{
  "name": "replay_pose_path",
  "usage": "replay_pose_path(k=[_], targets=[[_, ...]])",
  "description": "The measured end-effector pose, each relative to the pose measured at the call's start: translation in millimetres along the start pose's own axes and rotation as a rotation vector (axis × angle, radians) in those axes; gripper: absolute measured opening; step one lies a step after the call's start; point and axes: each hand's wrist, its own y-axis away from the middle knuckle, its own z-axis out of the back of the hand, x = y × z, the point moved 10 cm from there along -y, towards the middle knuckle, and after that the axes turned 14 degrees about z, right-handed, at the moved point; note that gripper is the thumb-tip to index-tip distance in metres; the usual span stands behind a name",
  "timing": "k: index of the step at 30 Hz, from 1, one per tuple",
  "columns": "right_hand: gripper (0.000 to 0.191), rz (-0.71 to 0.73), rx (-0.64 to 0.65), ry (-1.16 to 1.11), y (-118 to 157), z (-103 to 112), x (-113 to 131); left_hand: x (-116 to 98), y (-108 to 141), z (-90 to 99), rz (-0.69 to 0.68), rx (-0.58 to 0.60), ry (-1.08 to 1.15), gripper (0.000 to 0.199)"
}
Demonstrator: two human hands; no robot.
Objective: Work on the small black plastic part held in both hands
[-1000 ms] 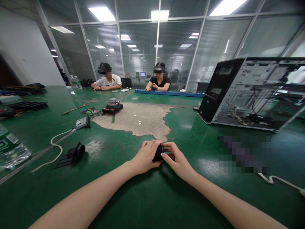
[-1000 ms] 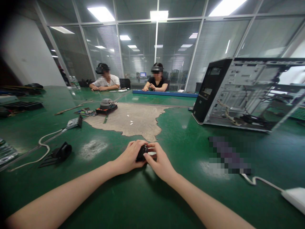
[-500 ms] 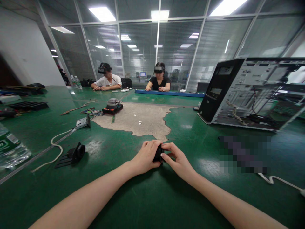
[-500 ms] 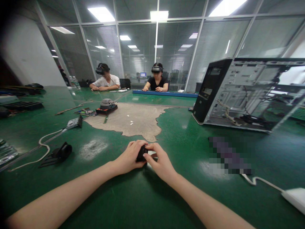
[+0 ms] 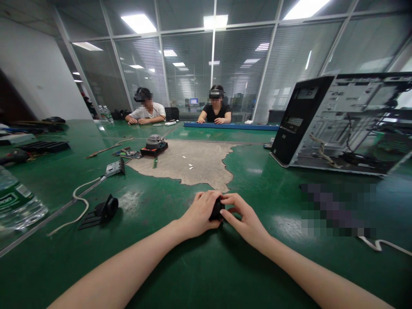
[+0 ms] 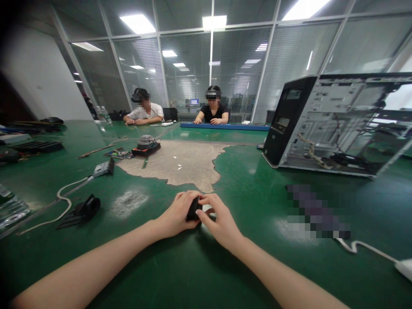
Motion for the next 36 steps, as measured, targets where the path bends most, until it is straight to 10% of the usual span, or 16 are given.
replay_pose_path(k=[27,36], targets=[[0.024,-0.183,0.059,-0.109,2.7,-8.2,-17.2,3.1,-2.3,-1.9,0.014,0.032,0.021,0.057],[0.012,-0.043,0.006,-0.018,-1.4,0.8,-5.1,2.7,-3.5,-1.2,0.018,0.033,0.029,0.055]])
